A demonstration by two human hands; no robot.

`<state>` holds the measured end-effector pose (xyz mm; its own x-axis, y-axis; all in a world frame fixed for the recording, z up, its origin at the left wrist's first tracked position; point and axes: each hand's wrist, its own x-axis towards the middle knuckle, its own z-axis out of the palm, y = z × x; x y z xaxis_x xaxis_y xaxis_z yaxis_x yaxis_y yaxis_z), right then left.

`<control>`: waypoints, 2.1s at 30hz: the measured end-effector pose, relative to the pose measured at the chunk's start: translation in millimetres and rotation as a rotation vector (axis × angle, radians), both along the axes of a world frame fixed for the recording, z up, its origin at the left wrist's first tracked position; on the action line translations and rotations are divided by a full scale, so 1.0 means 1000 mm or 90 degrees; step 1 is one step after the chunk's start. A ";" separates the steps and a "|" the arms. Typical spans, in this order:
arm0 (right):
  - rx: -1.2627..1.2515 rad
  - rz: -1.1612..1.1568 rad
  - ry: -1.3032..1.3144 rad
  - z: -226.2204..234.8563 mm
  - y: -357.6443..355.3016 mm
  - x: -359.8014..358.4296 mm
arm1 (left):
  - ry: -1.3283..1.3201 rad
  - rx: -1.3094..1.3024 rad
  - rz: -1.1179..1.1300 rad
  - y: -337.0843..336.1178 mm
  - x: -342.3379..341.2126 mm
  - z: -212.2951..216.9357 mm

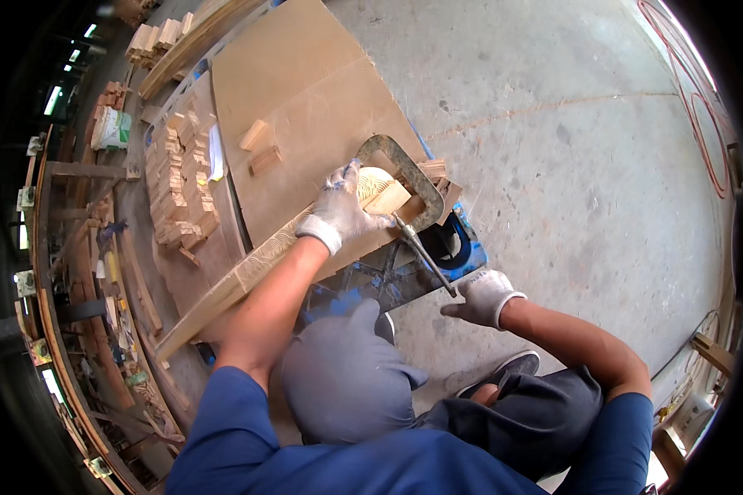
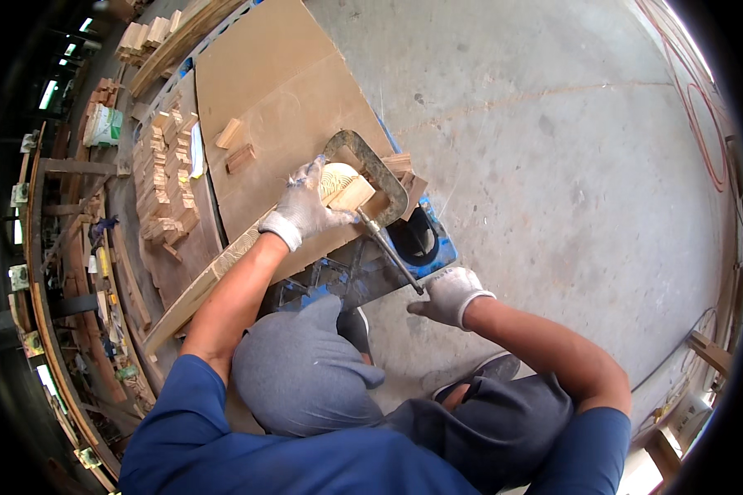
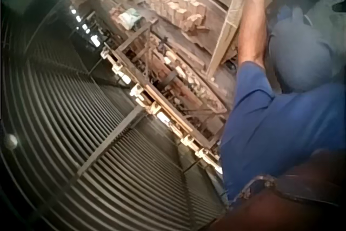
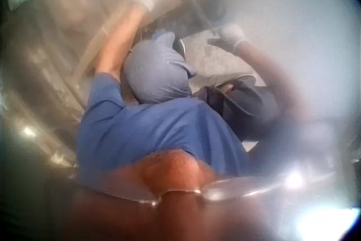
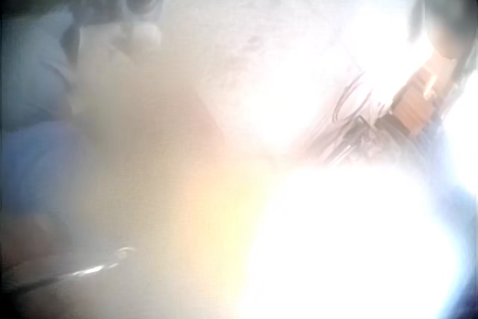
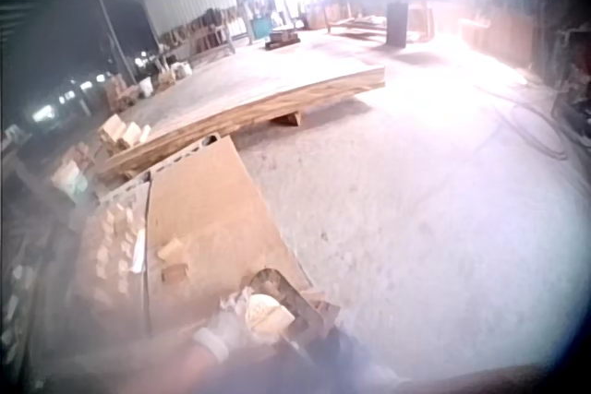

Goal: The person uses a chisel to carve a decorative pattern into a long piece of wood clamped to a workbench. They repeatedly chip away at the wood surface to create a textured design, then move the piece to a different table to continue the carving process.

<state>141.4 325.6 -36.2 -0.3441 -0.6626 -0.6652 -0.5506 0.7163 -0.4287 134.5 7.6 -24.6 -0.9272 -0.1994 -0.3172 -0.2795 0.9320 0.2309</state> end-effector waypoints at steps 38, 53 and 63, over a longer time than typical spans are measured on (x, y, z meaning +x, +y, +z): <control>0.281 0.017 0.079 -0.078 0.087 -0.043 | -0.079 0.156 -0.042 0.105 0.106 0.274; 0.179 -0.253 -0.216 0.120 0.023 0.005 | -0.211 0.214 0.070 0.096 0.202 0.294; 0.018 -0.342 -0.045 0.325 0.067 0.158 | -0.291 0.236 0.195 0.096 0.247 0.331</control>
<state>299.1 392.7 288.3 -0.5827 -0.3878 -0.7142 -0.0742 0.9005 -0.4284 381.8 103.8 306.4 -0.6014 -0.2338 -0.7640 -0.6648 0.6768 0.3162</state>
